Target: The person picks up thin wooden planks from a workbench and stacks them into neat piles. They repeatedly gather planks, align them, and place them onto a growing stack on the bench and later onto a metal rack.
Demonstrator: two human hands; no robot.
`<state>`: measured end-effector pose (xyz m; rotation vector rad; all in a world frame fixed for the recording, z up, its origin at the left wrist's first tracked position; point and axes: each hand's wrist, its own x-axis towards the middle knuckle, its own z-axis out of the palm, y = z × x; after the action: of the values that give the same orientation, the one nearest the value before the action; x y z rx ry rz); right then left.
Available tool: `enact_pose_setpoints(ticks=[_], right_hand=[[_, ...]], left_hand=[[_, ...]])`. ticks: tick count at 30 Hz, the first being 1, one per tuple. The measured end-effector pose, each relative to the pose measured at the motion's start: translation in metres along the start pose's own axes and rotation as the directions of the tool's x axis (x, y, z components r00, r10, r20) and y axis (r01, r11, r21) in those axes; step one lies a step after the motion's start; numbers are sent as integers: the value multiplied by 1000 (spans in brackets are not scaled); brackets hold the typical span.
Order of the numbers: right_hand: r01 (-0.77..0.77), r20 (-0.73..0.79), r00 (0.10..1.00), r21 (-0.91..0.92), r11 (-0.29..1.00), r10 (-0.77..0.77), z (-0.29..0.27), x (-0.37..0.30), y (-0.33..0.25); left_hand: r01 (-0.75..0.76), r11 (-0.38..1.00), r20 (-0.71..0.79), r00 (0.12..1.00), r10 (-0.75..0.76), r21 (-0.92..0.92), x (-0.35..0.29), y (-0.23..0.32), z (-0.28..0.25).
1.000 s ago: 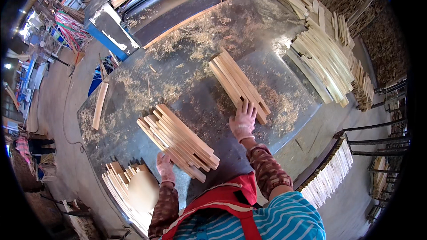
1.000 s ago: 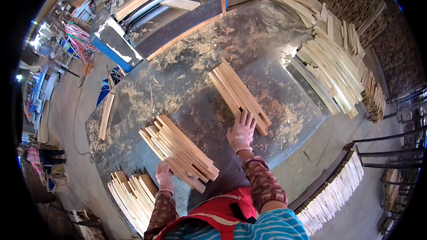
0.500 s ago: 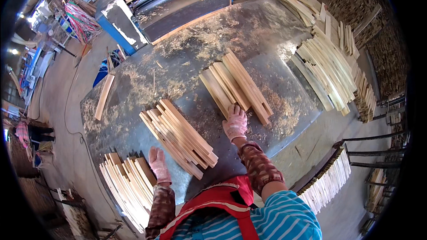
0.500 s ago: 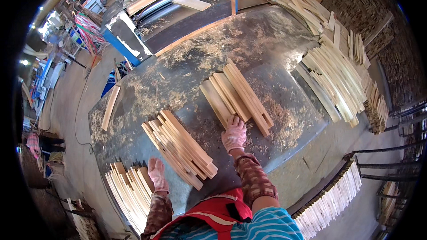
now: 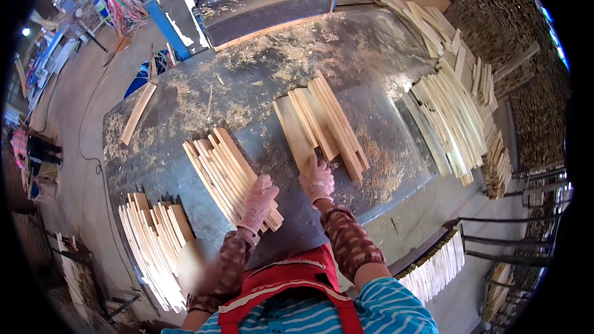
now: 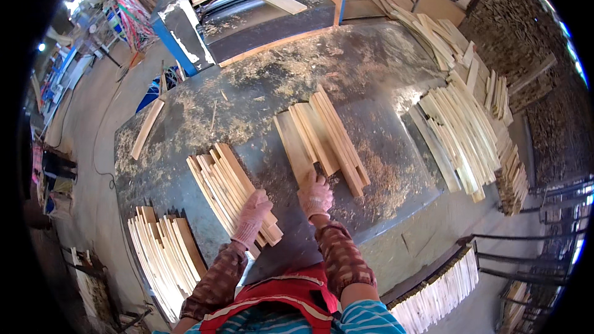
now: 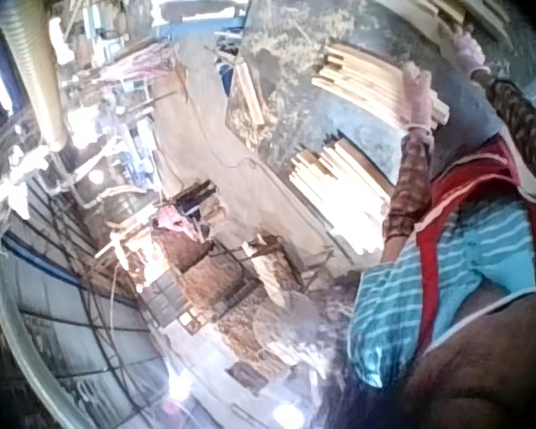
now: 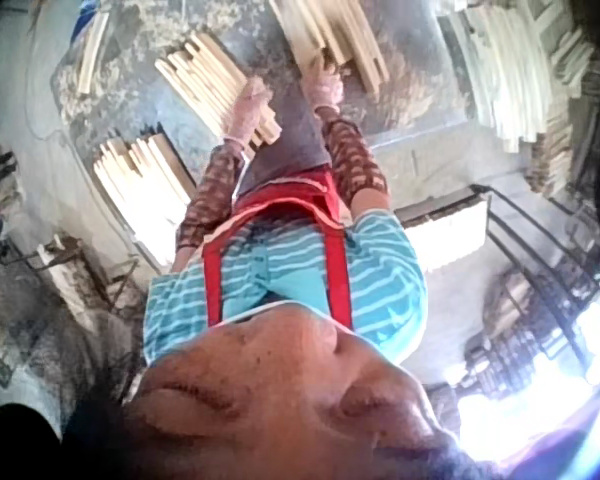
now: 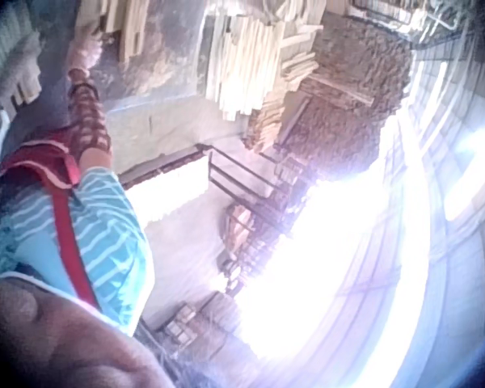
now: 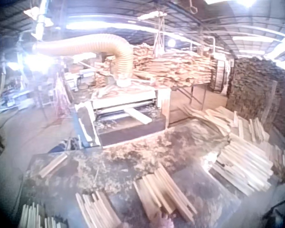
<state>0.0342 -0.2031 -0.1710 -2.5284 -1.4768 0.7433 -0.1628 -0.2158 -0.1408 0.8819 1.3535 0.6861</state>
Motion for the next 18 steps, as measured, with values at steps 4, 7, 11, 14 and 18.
enact_pose_setpoints(ticks=[4,7,11,14,18], right_hand=[[-13,180,975,626,779,-128,21,14,30],[-565,511,787,822,-72,-345,24,32,65],[-614,539,781,753,-236,-316,-26,39,86],[-638,580,760,752,-165,-293,-44,53,93],[-603,556,770,794,-73,-314,-64,65,106]], left_hand=[[78,984,-33,997,-74,158,24,-32,21],[73,952,-108,993,-42,298,33,-40,49],[107,774,-269,960,84,624,43,-15,89],[215,525,-391,885,251,824,59,-42,107],[204,514,-367,899,239,833,69,-43,108]])
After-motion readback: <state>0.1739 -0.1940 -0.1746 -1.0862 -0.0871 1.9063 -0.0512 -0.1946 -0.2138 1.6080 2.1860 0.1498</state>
